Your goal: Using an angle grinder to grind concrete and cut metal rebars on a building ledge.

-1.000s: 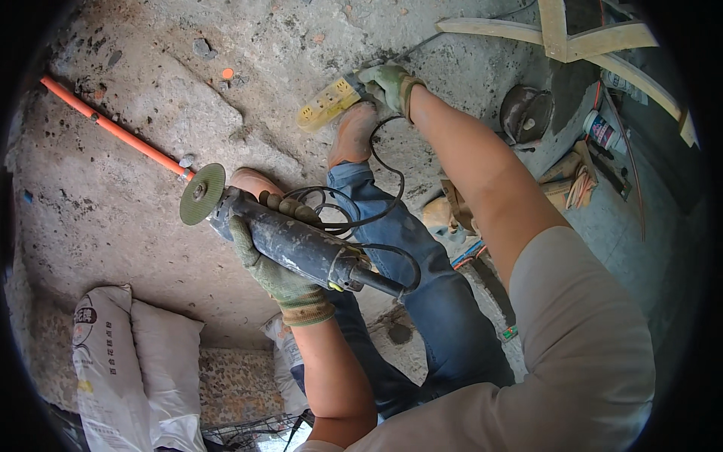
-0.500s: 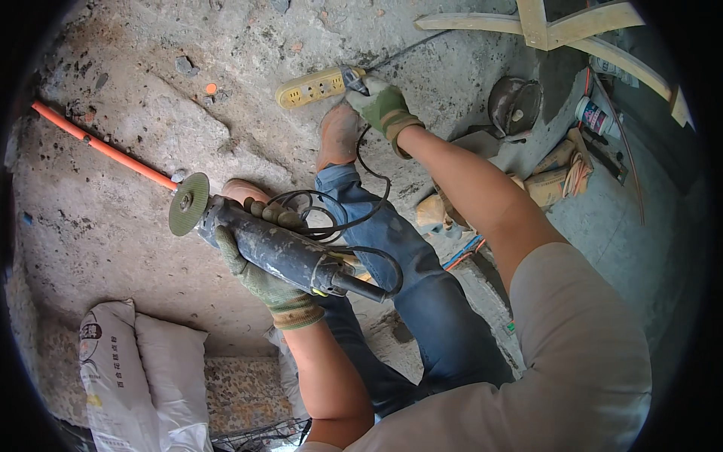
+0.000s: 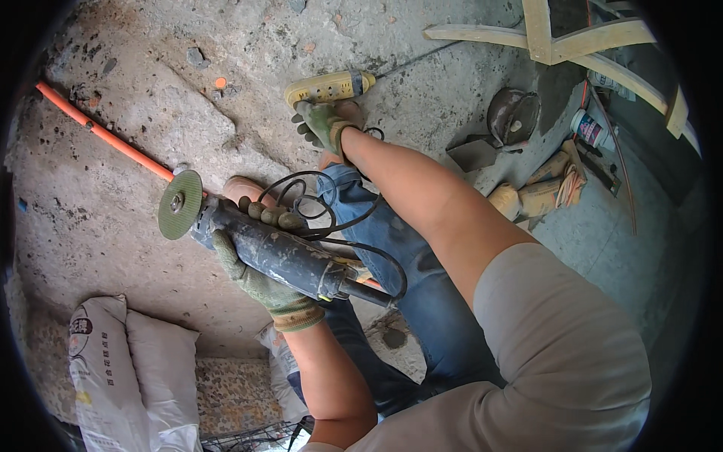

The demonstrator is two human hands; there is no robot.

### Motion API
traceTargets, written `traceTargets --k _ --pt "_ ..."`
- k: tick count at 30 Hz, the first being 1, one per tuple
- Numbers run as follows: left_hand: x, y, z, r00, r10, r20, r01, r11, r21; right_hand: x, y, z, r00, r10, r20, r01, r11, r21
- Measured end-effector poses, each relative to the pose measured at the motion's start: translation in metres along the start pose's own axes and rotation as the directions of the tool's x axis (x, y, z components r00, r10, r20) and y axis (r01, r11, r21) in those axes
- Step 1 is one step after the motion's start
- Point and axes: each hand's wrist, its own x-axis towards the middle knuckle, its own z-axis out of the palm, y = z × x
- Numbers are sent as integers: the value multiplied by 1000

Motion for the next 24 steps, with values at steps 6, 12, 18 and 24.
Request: traceTargets --k 6,12,18,24 --pt "2 6 7 988 78 -131 -75 997 29 -11 3 -3 992 12 127 -68 893 446" --pt "3 9 11 985 104 -139 -99 994 44 -10 0 5 996 21 84 -55 905 421" --pt "5 11 7 999 42 -22 -43 998 -51 10 -23 14 997 57 -43 -38 932 361" --pt "6 11 6 999 35 -17 -36 998 -57 98 9 15 976 210 -51 -129 757 640"
